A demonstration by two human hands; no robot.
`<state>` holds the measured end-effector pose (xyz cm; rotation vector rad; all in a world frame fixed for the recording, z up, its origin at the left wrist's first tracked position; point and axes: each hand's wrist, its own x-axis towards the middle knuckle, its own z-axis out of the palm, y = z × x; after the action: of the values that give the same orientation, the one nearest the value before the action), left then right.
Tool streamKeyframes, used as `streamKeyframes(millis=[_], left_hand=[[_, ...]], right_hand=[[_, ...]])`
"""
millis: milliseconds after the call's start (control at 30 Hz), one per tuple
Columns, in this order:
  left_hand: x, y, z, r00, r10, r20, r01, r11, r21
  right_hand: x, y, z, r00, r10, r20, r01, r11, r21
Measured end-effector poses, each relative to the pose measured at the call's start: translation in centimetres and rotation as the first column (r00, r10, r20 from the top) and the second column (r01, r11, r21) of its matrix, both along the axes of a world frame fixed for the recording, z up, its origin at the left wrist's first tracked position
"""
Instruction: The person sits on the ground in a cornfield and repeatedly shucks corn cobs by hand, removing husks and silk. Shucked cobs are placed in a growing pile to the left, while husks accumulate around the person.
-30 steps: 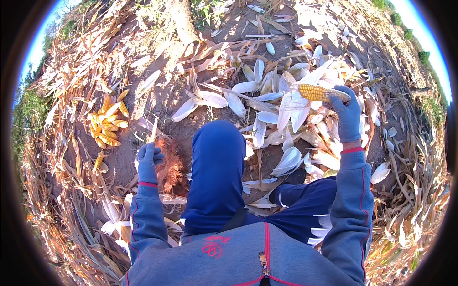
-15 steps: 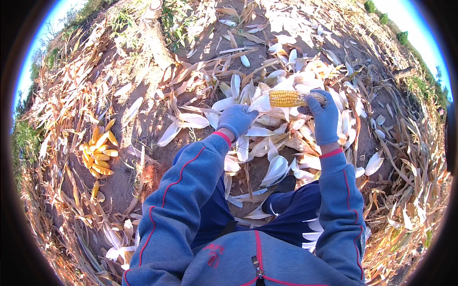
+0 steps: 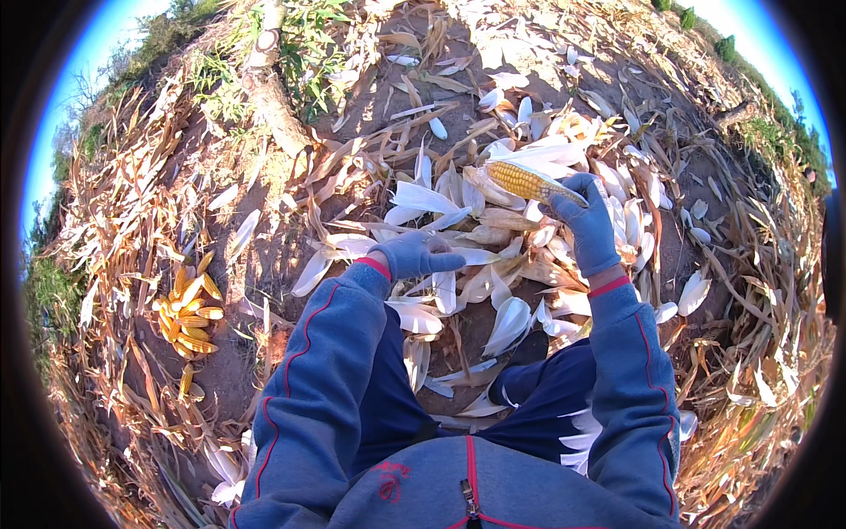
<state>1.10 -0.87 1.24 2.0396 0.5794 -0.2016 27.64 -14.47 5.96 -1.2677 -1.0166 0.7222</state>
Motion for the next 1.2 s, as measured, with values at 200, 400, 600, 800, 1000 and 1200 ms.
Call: streamKeyframes(millis=[200, 400, 600, 800, 1000, 1200], left_hand=[[2.4, -2.8, 2.9, 0.745, 0.609, 0.272, -0.222, 0.611, -0.76], [3.3, -2.5, 1.8, 0.435, 0.88, 0.193, -0.085, 0.253, -0.964], [3.7, -2.6, 1.6, 0.31, 0.93, 0.199, 0.048, 0.194, -0.98], [3.0, -2.2, 1.3, 0.414, 0.894, 0.172, -0.222, 0.283, -0.933], [3.3, -3.2, 1.3, 0.83, 0.297, 0.472, -0.313, 0.949, -0.046], [4.1, -3.6, 1.1, 0.773, 0.553, 0.312, -0.498, 0.832, -0.244]], right_hand=[[-6.3, 0.3, 1.0, 0.986, 0.101, 0.135, -0.095, 0.994, -0.05], [-8.4, 1.2, 0.0, 0.975, 0.122, 0.185, -0.109, 0.991, -0.079], [-8.0, 1.4, 0.0, 0.96, 0.236, 0.149, -0.188, 0.94, -0.284], [-6.5, 1.6, 1.1, 0.907, 0.04, -0.419, -0.158, 0.956, -0.249], [1.8, 1.3, 0.9, 0.749, 0.045, -0.661, 0.109, 0.976, 0.19], [-0.2, 1.5, 2.5, 0.823, -0.2, -0.531, 0.276, 0.959, 0.066]])
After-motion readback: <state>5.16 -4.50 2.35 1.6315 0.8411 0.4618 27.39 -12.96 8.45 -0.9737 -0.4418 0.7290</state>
